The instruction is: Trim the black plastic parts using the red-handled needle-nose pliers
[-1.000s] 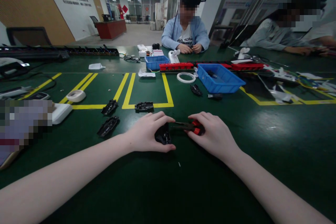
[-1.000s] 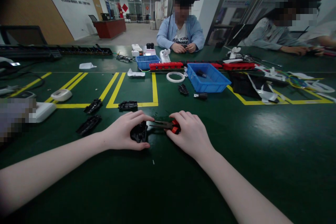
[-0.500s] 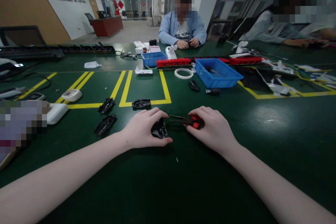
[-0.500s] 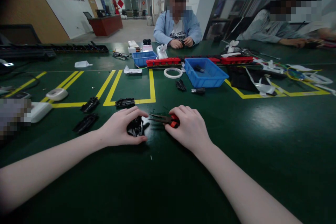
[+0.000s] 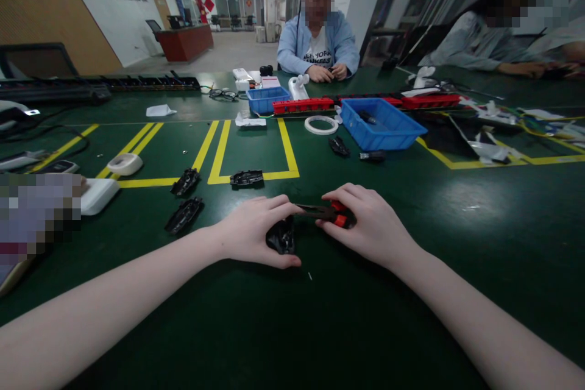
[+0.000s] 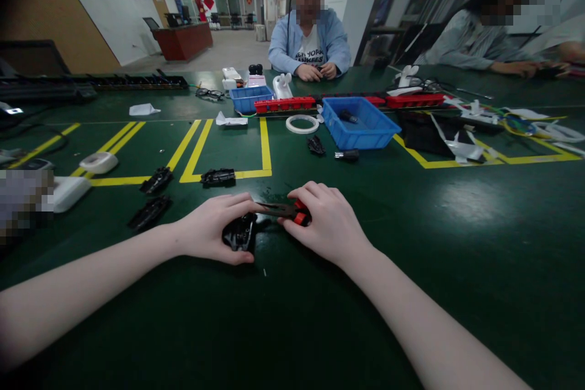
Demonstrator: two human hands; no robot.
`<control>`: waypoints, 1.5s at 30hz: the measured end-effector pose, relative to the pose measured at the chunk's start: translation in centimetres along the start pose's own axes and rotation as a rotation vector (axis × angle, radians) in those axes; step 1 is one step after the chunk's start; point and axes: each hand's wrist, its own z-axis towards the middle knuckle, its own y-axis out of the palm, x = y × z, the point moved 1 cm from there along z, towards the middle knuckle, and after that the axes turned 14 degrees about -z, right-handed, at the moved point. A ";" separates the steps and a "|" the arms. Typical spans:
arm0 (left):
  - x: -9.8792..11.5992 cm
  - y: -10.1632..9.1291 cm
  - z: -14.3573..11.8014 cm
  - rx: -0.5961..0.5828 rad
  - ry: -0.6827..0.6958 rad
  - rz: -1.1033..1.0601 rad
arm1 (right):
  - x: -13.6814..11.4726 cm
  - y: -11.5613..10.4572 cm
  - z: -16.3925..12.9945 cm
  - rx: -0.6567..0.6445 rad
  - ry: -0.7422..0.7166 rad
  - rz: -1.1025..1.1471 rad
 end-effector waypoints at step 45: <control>-1.7 -0.5 0.0 0.066 -0.062 -0.010 | 2.2 -1.9 -1.9 0.103 -0.113 -0.354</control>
